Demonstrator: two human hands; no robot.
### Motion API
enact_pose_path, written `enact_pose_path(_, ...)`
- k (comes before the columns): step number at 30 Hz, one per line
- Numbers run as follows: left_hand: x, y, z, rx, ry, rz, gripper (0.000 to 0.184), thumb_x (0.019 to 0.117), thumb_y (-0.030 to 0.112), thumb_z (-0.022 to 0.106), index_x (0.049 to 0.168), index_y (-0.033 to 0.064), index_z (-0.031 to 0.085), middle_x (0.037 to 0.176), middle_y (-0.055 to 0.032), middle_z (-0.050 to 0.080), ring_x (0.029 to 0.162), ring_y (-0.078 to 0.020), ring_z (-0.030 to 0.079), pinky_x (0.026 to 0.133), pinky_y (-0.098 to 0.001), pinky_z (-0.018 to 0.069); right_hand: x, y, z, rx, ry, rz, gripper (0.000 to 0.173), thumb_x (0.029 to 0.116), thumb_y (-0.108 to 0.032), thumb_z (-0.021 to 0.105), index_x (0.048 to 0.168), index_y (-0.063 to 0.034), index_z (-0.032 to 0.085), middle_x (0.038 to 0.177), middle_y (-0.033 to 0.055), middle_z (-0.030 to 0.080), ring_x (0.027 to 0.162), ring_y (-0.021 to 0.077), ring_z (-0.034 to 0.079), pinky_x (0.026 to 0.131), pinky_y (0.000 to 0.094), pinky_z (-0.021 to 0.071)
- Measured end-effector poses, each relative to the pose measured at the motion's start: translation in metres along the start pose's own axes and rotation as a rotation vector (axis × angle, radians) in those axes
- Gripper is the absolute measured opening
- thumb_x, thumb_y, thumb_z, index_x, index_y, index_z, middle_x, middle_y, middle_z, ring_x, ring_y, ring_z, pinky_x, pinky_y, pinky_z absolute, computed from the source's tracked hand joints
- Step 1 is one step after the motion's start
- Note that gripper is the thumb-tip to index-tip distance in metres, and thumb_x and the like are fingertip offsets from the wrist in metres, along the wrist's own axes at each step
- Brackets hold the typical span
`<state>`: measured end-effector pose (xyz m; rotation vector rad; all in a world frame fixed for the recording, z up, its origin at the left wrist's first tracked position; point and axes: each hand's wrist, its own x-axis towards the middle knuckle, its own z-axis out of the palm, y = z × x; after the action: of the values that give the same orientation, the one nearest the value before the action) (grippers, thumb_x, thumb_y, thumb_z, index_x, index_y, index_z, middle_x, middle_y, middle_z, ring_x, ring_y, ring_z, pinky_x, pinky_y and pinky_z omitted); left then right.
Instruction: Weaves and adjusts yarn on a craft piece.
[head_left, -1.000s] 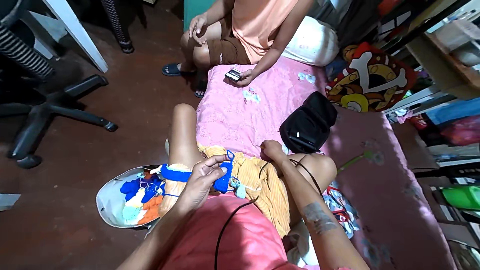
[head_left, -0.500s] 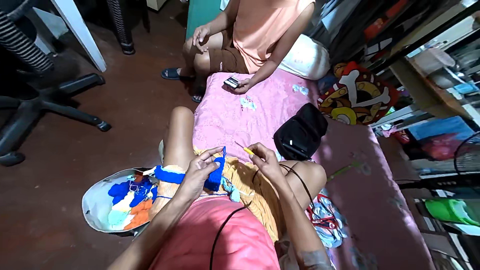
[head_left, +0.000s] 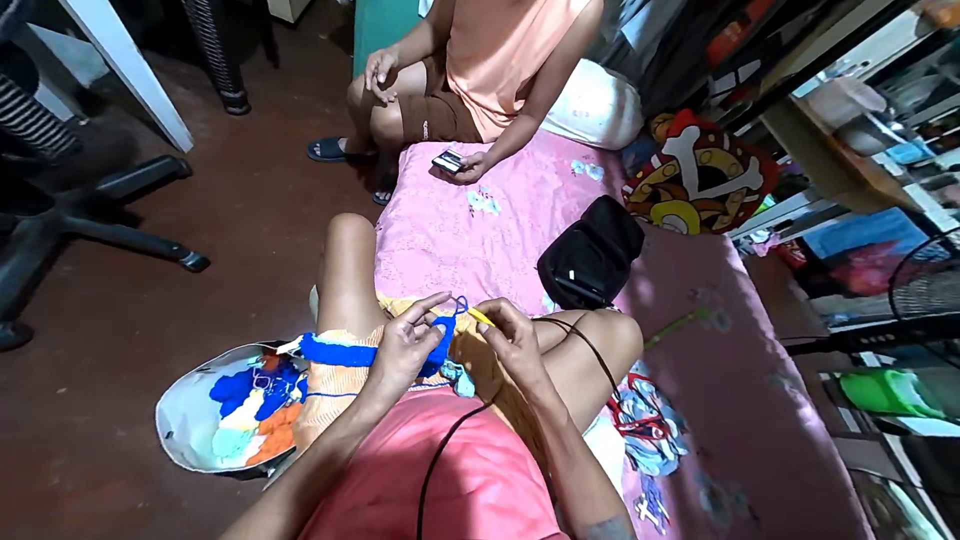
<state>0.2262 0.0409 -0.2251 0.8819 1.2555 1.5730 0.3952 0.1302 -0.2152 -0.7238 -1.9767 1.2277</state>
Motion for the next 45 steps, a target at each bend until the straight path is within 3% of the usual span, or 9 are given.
enact_pose_path(6, -0.007, -0.007, 0.018, -0.097, 0.047, 0.081, 0.044, 0.0854, -0.006, 0.066, 0.129, -0.0047, 0.058, 0.096, 0.0008, 0.067, 0.081, -0.0051, 0.065, 0.074, -0.0188, 0.0563, -0.006, -0.017, 0.03, 0.365, 0.096, 0.158, 0.03, 0.0889, -0.001, 0.064, 0.118, 0.0084, 0.059, 0.106, 0.0087, 0.066, 0.092, 0.0072, 0.065, 0.081, 0.0232, 0.056)
enact_pose_path(8, -0.011, -0.011, 0.022, -0.103, 0.048, 0.094, 0.042, 0.0854, -0.005, 0.066, 0.127, -0.0047, 0.058, 0.093, 0.0017, 0.066, 0.079, -0.0046, 0.064, 0.072, -0.0189, 0.0556, -0.007, -0.018, 0.031, 0.389, 0.13, 0.19, 0.028, 0.0893, 0.002, 0.061, 0.117, 0.0073, 0.059, 0.102, 0.0079, 0.067, 0.082, 0.0052, 0.064, 0.07, 0.0204, 0.0532)
enact_pose_path(23, -0.022, -0.024, 0.026, -0.039, 0.102, 0.282, 0.026, 0.0875, 0.003, 0.067, 0.113, -0.0001, 0.068, 0.103, 0.0006, 0.072, 0.095, -0.0065, 0.067, 0.088, -0.0247, 0.0554, -0.029, -0.012, 0.03, 0.509, 0.184, 0.182, 0.03, 0.0856, 0.009, 0.063, 0.115, 0.0062, 0.058, 0.106, 0.0094, 0.068, 0.088, 0.0075, 0.067, 0.076, 0.0221, 0.0564)
enact_pose_path(27, -0.009, -0.021, 0.01, 0.06, 0.001, 0.266, 0.038, 0.0925, 0.011, 0.062, 0.129, 0.0011, 0.062, 0.127, -0.0049, 0.066, 0.114, -0.0122, 0.064, 0.098, -0.0302, 0.0538, -0.031, -0.014, 0.017, 0.525, 0.169, 0.151, 0.031, 0.0853, 0.01, 0.062, 0.115, 0.0048, 0.057, 0.105, 0.008, 0.07, 0.084, 0.005, 0.066, 0.072, 0.0202, 0.0557)
enact_pose_path(29, 0.005, -0.016, -0.003, 0.222, -0.245, 0.232, 0.046, 0.0943, 0.011, 0.055, 0.139, -0.0001, 0.056, 0.143, -0.012, 0.056, 0.125, -0.0163, 0.058, 0.105, -0.0334, 0.0498, -0.033, -0.016, 0.011, 0.53, 0.14, 0.124, 0.031, 0.0859, 0.009, 0.062, 0.116, 0.0046, 0.057, 0.106, 0.0072, 0.07, 0.082, 0.0031, 0.065, 0.07, 0.0183, 0.0541)
enact_pose_path(31, 0.02, -0.011, -0.013, 0.327, -0.581, 0.167, 0.043, 0.0975, 0.012, 0.053, 0.137, -0.0044, 0.058, 0.134, -0.0164, 0.062, 0.119, -0.0131, 0.061, 0.105, -0.0311, 0.0485, -0.036, -0.017, 0.007, 0.519, 0.117, 0.105, 0.032, 0.0867, 0.007, 0.061, 0.118, 0.0044, 0.057, 0.108, 0.0057, 0.07, 0.084, 0.0029, 0.066, 0.071, 0.019, 0.0547)
enact_pose_path(34, 0.038, -0.005, -0.018, 0.324, -0.82, 0.007, 0.024, 0.1013, 0.015, 0.054, 0.11, -0.0005, 0.07, 0.1, 0.0008, 0.07, 0.091, 0.0033, 0.063, 0.087, -0.0184, 0.0522, -0.039, -0.019, 0.002, 0.515, 0.14, 0.101, 0.033, 0.0859, 0.009, 0.061, 0.119, 0.0046, 0.057, 0.109, 0.0058, 0.07, 0.089, 0.0045, 0.067, 0.077, 0.0212, 0.0561)
enact_pose_path(38, 0.053, 0.002, -0.025, 0.057, -0.751, -0.154, 0.029, 0.1009, 0.017, 0.043, 0.081, 0.0174, 0.063, 0.067, 0.0133, 0.06, 0.062, 0.0025, 0.058, 0.063, -0.0164, 0.0516, -0.045, -0.012, -0.003, 0.495, 0.171, 0.096, 0.039, 0.0842, 0.009, 0.06, 0.123, 0.0058, 0.055, 0.116, 0.0068, 0.068, 0.099, 0.0064, 0.067, 0.088, 0.024, 0.0559)
enact_pose_path(45, 0.058, 0.005, -0.015, -0.406, -0.417, -0.158, 0.032, 0.1025, 0.02, 0.044, 0.075, 0.0182, 0.061, 0.059, 0.0095, 0.049, 0.05, 0.0005, 0.046, 0.05, -0.0145, 0.0441, -0.051, 0.002, 0.004, 0.548, 0.136, 0.101, 0.044, 0.0847, 0.007, 0.057, 0.128, 0.0076, 0.059, 0.112, 0.0075, 0.07, 0.088, 0.0047, 0.066, 0.077, 0.0216, 0.055)
